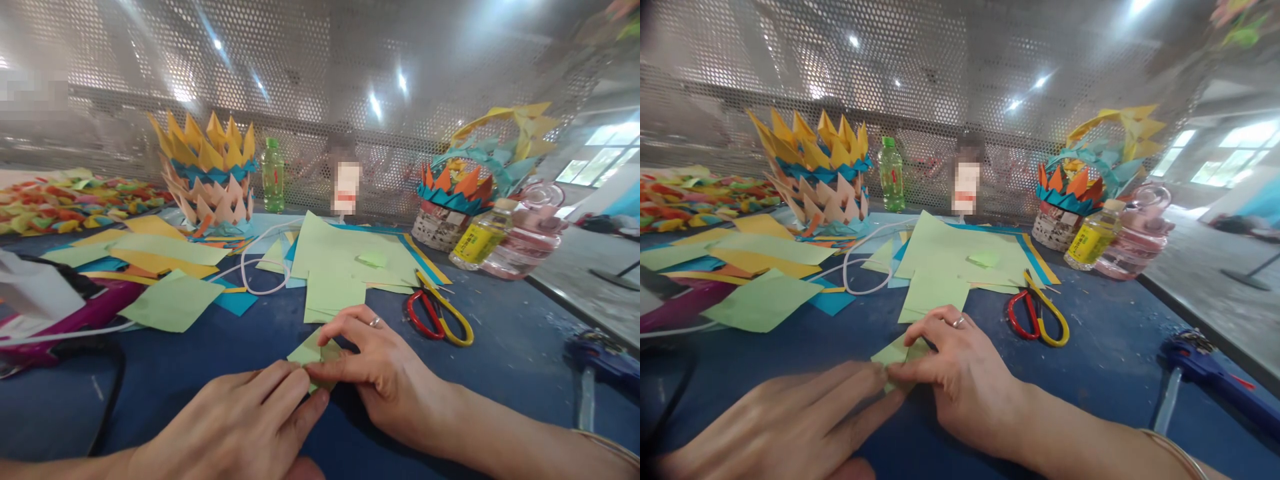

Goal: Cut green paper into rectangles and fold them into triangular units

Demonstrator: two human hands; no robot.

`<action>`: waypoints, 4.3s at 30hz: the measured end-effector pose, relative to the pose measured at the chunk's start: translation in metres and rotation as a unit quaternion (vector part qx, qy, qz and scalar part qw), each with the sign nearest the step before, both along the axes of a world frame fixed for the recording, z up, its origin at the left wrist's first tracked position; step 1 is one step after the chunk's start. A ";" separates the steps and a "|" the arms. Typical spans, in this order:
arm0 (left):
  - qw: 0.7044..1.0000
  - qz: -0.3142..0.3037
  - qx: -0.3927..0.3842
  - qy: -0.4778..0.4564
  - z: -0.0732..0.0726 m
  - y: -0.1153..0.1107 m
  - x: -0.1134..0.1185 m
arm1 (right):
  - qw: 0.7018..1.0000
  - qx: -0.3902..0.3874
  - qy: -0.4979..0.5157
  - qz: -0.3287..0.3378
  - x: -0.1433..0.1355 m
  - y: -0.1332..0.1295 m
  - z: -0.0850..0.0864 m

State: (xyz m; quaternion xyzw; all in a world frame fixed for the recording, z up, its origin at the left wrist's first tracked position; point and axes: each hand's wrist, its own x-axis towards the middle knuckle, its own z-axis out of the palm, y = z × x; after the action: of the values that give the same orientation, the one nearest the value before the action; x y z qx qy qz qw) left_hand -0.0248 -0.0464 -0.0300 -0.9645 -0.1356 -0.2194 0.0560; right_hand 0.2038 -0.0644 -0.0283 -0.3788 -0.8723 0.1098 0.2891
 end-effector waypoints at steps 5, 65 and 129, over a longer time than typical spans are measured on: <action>1.000 -0.001 0.020 -0.014 -0.004 0.001 -0.001 | 0.997 0.059 -0.057 -0.004 0.002 0.000 0.000; 0.971 0.014 -0.224 -0.080 0.022 0.041 0.011 | 0.997 -0.016 0.021 -0.066 0.002 -0.005 0.015; 0.995 -0.034 -0.074 -0.061 0.028 0.022 0.001 | 0.995 -0.041 0.061 0.064 0.006 0.005 0.008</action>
State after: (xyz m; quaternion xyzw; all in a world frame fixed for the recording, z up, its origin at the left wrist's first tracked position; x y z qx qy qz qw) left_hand -0.0236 -0.0242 -0.0019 -0.9550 -0.1217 -0.2687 -0.0318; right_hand 0.2102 -0.0592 -0.0199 -0.3265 -0.8703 0.1867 0.3180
